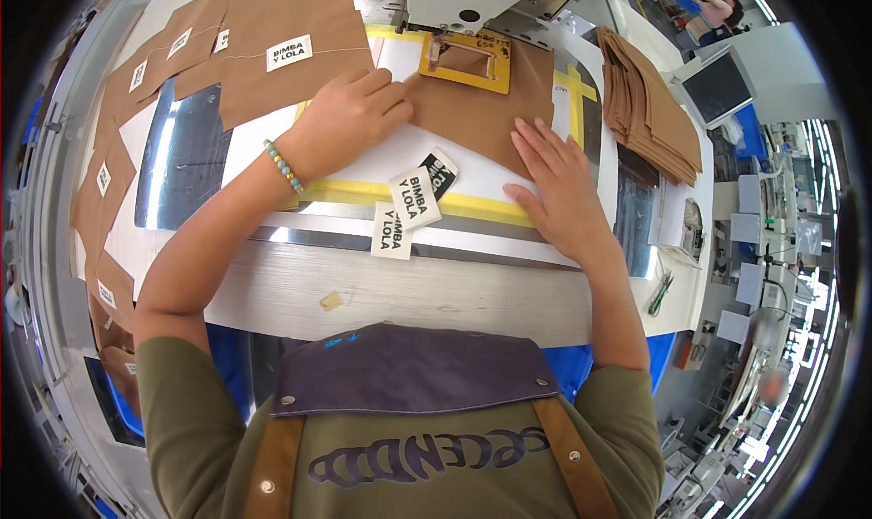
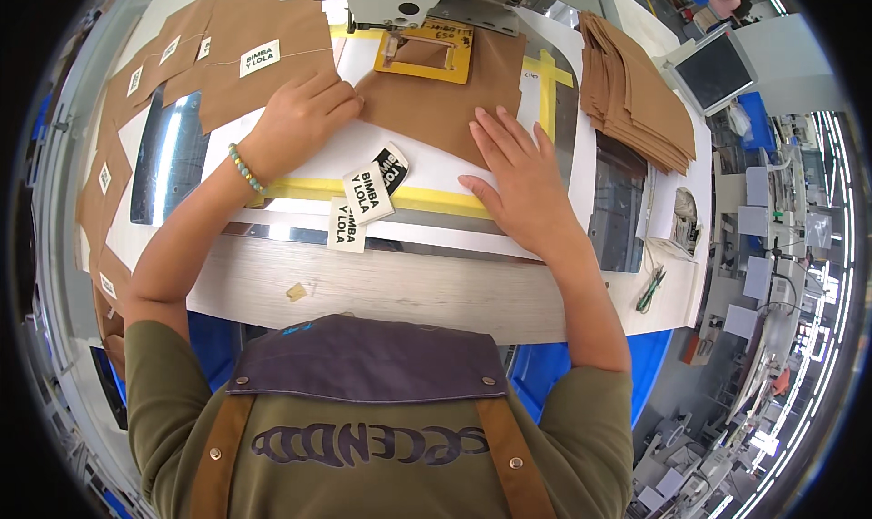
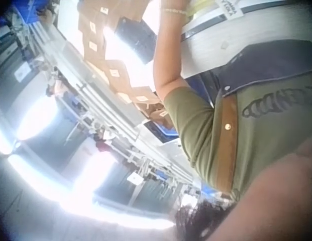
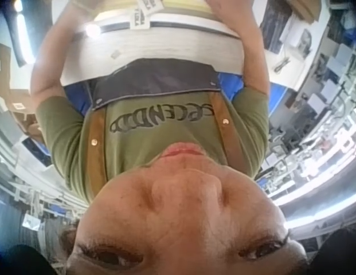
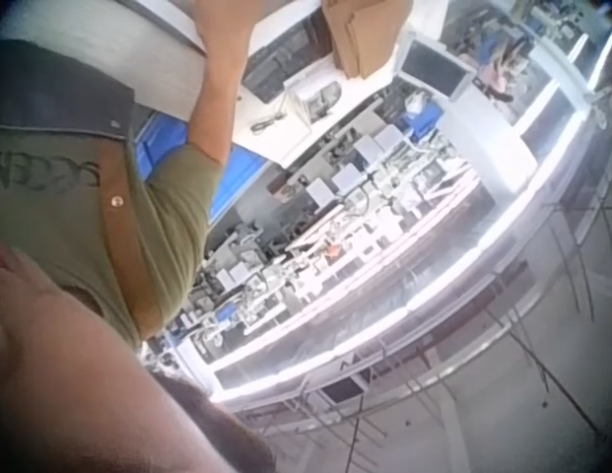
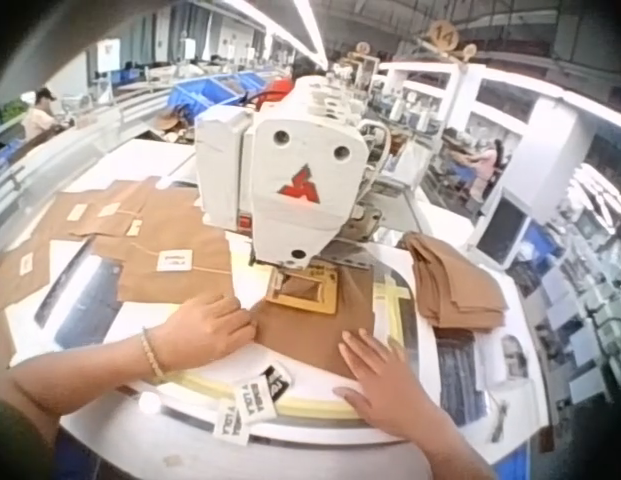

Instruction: Aligning, stitching, and organizing leather components and brand labels using an industrial sewing setup.

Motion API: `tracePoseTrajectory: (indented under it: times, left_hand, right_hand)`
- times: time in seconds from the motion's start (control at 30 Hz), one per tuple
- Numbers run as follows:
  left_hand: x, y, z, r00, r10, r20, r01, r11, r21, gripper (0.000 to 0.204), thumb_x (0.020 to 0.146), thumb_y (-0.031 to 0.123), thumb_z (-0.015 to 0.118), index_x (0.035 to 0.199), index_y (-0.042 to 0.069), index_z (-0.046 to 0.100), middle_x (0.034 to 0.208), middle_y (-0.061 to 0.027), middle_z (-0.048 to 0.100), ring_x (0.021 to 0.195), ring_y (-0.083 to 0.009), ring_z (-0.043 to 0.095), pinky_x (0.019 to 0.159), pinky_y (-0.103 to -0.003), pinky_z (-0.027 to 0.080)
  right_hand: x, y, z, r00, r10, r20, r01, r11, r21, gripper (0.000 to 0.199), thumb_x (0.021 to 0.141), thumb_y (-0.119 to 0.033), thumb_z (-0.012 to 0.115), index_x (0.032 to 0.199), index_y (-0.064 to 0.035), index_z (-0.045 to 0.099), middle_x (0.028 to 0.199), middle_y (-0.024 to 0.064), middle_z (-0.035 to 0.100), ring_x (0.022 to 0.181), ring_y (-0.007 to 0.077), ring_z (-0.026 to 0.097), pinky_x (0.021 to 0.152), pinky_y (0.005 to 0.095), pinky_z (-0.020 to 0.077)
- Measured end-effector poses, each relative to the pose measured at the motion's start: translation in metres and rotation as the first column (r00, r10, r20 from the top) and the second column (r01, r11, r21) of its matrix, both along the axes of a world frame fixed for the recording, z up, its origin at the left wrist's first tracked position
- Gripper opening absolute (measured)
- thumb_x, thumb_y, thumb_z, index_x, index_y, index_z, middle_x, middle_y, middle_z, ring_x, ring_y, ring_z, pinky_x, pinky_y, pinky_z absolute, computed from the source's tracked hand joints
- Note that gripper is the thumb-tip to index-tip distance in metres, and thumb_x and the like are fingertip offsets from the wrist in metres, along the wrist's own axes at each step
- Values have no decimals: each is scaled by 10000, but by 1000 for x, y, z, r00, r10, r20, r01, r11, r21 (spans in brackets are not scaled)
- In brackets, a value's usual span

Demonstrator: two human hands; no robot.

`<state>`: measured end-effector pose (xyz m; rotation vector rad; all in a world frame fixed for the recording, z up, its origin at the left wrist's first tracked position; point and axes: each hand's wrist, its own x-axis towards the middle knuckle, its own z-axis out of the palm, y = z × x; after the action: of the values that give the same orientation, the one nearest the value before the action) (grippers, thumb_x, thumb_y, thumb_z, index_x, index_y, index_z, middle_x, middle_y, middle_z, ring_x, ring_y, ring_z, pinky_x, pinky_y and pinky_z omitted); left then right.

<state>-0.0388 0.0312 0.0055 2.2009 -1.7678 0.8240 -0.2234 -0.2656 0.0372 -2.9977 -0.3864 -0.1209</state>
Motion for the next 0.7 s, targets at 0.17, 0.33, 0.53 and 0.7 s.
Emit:
tracePoseTrajectory:
  times: [0.17,0.33,0.53,0.7]
  left_hand:
    - [-21,-3,25,987,-93,133,102,993,-66,189,800,87,721,985,75,684,991,-27,652,907,-188,641,770,-317,556]
    - [-14,-1,17,994,-50,96,51,999,-8,184,792,95,726,967,78,672,985,-24,653,904,-187,640,766,-313,557]
    - [7,4,-1,992,88,88,-94,993,69,134,807,113,706,913,86,629,987,-36,653,944,-211,658,815,-336,568]
    - [7,1,-7,987,140,82,-144,988,50,144,816,98,697,952,71,658,995,-43,654,964,-215,650,838,-350,572]
  right_hand:
    - [7,4,-2,1000,8,-24,-9,1000,-30,669,1087,-419,608,1581,20,498,1711,138,433,1611,346,342,1306,588,243]
    - [7,6,-6,1000,7,-4,-7,1000,-20,669,1086,-423,608,1574,23,502,1716,135,426,1606,351,347,1302,606,238]
    - [21,9,-12,998,15,57,-13,999,-46,680,1092,-452,593,1579,13,501,1711,140,430,1602,353,353,1291,618,255]
    - [53,-4,-27,997,-17,70,23,996,-85,708,1102,-502,559,1592,5,494,1708,146,430,1608,353,340,1298,625,243]
